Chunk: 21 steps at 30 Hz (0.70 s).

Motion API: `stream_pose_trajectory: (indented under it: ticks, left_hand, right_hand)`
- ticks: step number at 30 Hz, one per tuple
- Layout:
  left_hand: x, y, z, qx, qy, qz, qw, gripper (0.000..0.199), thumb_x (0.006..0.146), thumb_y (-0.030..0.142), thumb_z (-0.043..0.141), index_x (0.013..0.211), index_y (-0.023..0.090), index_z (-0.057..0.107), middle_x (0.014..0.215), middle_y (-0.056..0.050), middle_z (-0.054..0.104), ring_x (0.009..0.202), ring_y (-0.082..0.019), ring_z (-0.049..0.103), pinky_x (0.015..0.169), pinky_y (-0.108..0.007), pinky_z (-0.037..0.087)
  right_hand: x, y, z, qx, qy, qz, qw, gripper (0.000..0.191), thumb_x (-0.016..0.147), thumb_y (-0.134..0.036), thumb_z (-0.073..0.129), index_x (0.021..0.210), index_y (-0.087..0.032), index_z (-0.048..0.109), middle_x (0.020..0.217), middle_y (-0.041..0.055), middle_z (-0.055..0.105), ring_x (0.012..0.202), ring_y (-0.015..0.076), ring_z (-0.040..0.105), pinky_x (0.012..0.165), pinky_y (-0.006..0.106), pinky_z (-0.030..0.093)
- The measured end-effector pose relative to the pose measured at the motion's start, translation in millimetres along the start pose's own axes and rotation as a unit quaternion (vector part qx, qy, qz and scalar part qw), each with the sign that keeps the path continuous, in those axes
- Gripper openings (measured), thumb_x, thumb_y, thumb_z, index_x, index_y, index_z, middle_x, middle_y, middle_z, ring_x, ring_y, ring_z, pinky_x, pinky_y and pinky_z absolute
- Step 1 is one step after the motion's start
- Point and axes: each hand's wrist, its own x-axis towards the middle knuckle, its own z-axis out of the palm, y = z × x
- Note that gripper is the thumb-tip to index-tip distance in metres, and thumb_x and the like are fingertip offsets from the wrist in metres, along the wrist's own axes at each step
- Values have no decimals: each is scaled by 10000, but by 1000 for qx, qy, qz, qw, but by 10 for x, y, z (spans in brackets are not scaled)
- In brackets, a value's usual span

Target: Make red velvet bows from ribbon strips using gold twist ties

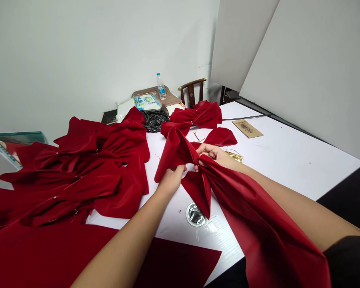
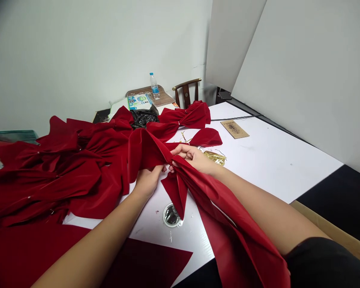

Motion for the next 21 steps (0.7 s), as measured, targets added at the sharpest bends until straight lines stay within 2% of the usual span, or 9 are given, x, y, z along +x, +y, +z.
stream_pose_trajectory:
  ticks: [4,7,10,12,16,21]
  left_hand:
    - [4,16,-35,-47,-29,27,998,213,770,331,552,636,180,618,598,-22,574,544,-143,532,532,-266,415]
    - [-19,23,-44,-70,-56,58,994,218,734,344,548,688,160,657,587,-21,563,504,-125,492,488,-253,367]
    - [-50,17,-18,-79,-51,101,990,284,798,406,624,918,156,688,718,-14,623,516,-102,517,502,-238,404]
    - [-64,13,20,-67,-38,128,989,313,832,434,689,991,165,667,764,-11,649,518,-89,539,500,-222,421]
    - [-67,15,85,-50,-12,134,990,312,873,462,716,917,161,646,711,-9,658,480,-77,551,464,-194,423]
    - [-33,-10,91,-32,-13,104,994,311,865,455,719,855,153,647,665,-10,651,432,-76,531,422,-193,406]
  right_hand:
    - [43,-28,-83,-67,97,-58,991,496,655,-434,949,924,-199,605,756,-3,741,703,135,728,713,238,594]
    - [46,-41,-114,-134,136,-110,975,494,650,-428,947,954,-195,635,797,17,738,709,138,699,690,247,563]
    - [27,-19,-107,-224,138,-150,953,400,715,-386,899,973,-179,674,801,16,700,691,119,642,658,238,517]
    - [13,12,-93,-276,126,-165,938,320,772,-343,844,994,-170,693,811,16,678,694,108,613,652,231,495]
    - [8,71,-86,-334,106,-162,923,253,830,-280,750,1049,-164,702,845,27,674,717,112,609,639,231,471]
    - [29,102,-114,-313,105,-145,933,237,818,-265,738,1024,-156,699,831,24,666,706,108,596,638,230,470]
